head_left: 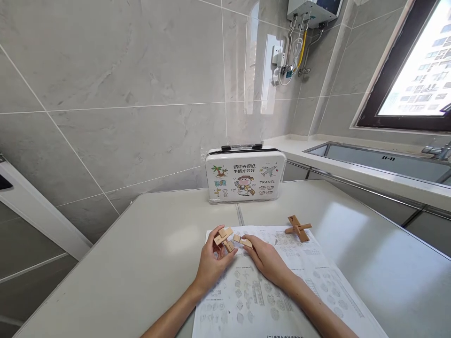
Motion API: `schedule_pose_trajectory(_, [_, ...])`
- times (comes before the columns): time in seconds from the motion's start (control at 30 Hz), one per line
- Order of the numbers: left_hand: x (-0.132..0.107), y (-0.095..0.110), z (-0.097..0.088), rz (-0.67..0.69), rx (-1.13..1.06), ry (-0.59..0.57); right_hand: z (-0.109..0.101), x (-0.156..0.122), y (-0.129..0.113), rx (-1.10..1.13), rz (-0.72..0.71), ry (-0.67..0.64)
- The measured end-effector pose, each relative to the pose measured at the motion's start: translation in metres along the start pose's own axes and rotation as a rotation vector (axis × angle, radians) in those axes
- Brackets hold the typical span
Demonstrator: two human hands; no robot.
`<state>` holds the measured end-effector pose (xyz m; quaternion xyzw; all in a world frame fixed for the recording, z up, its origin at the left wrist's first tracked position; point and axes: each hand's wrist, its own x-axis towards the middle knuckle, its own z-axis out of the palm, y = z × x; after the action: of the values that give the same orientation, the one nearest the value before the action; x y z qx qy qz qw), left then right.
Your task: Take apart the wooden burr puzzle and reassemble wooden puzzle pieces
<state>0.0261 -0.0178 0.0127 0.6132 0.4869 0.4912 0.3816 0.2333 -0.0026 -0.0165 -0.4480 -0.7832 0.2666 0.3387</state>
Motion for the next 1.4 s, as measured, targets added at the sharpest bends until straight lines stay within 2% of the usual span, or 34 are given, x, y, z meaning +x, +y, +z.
schedule_pose_trajectory(0.1, [-0.001, 0.000, 0.000, 0.080, 0.101, 0.003, 0.001, -0.002, 0.000, -0.009, -0.040, -0.025])
schedule_pose_trajectory(0.23, [-0.002, 0.001, -0.001, 0.187, 0.227, -0.045, -0.001, -0.003, -0.002, -0.010, 0.011, -0.053])
schedule_pose_trajectory(0.47, [-0.002, -0.003, -0.001, 0.223, 0.280, -0.121, -0.003, -0.004, -0.005, -0.003, -0.034, 0.001])
schedule_pose_trajectory(0.77, [-0.001, 0.002, -0.005, 0.210, 0.225, -0.247, -0.003, -0.007, -0.007, -0.002, -0.148, 0.048])
schedule_pose_trajectory(1.03, [-0.001, 0.006, -0.004, 0.190, 0.222, -0.275, -0.005, -0.008, -0.008, 0.026, -0.165, 0.065])
schedule_pose_trajectory(1.2, [0.000, 0.007, -0.004, 0.180, 0.210, -0.266, -0.005, -0.008, -0.012, 0.131, -0.135, 0.080])
schedule_pose_trajectory(1.4, [0.000, 0.008, -0.003, 0.176, 0.241, -0.313, -0.003, -0.007, -0.019, 0.219, -0.094, 0.009])
